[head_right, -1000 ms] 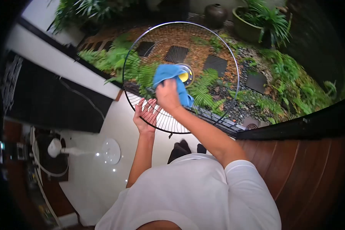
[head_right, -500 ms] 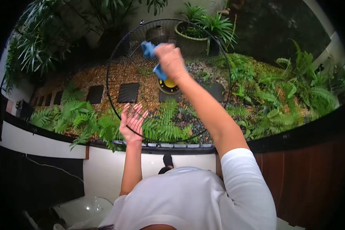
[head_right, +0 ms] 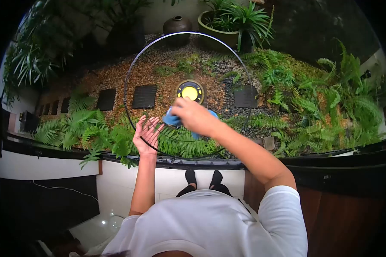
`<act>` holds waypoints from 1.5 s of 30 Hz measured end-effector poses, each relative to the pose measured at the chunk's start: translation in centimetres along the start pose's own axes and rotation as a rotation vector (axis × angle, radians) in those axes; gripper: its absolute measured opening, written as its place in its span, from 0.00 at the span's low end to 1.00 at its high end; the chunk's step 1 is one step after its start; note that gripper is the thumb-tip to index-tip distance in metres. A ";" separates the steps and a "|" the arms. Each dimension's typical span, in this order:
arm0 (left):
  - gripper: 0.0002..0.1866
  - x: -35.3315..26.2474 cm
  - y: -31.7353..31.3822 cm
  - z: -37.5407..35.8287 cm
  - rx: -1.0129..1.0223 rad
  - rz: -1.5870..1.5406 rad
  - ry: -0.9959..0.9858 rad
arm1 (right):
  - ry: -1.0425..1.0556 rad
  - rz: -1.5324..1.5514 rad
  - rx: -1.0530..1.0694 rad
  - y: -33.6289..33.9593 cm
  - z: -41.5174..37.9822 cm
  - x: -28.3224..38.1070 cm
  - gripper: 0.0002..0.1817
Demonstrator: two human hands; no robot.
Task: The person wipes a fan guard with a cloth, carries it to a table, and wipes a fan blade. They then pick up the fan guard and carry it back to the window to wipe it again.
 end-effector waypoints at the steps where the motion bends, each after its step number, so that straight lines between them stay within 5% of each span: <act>1: 0.27 0.0 0.1 0.0 -0.027 0.024 -0.028 | 0.112 -0.036 -0.045 0.0 0.8 1.8 0.14; 4: 0.27 -0.8 -1.0 -1.1 -0.121 0.135 -0.059 | 0.320 -0.131 0.046 -1.8 1.8 3.0 0.13; 6: 0.28 -0.9 -1.6 -1.5 0.023 0.047 -0.088 | 0.359 -0.401 0.146 -3.1 3.1 -1.1 0.07; 10: 0.28 -1.8 -4.6 -2.6 0.164 0.086 -0.167 | 0.308 -0.429 -0.029 2.7 5.0 -3.4 0.05; 14: 0.32 -2.9 -6.8 -3.4 0.206 0.080 -0.210 | -0.074 -0.590 -0.438 10.8 2.8 -6.9 0.11; 18: 0.33 -2.5 -7.5 -3.5 0.248 0.052 -0.160 | -0.330 -0.697 -0.557 10.8 -4.0 -7.2 0.18; 23: 0.32 -1.4 -5.8 -2.1 0.217 0.042 -0.074 | -0.800 -0.750 -0.208 11.0 -13.2 -8.6 0.13; 30: 0.31 -2.8 -5.1 -0.9 0.241 -0.052 -0.029 | -0.099 -0.729 -0.760 21.3 -2.5 -0.5 0.15; 32: 0.31 -3.3 -5.6 -1.1 0.247 -0.057 -0.027 | 0.073 -0.806 -0.706 21.1 1.2 -0.9 0.18; 35: 0.40 -4.7 -8.7 -2.6 0.394 -0.082 -0.068 | 0.049 -0.849 -0.588 18.1 3.9 -1.4 0.22; 42: 0.42 -6.3 -8.0 -3.7 0.359 -0.076 -0.070 | 0.059 -0.424 -0.350 14.6 1.1 0.2 0.14; 45: 0.44 -6.8 -8.0 -4.1 0.383 -0.083 -0.056 | 0.209 -0.638 -0.350 16.2 2.1 0.2 0.13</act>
Point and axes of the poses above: each hand's wrist, its own z-axis towards the middle knuckle, its own y-axis out of the back of the hand, x = y × z, the point moved 5 cm from there along z, towards the middle knuckle, and after that the axes turned 2 degrees about z, right-handed, at the moved point
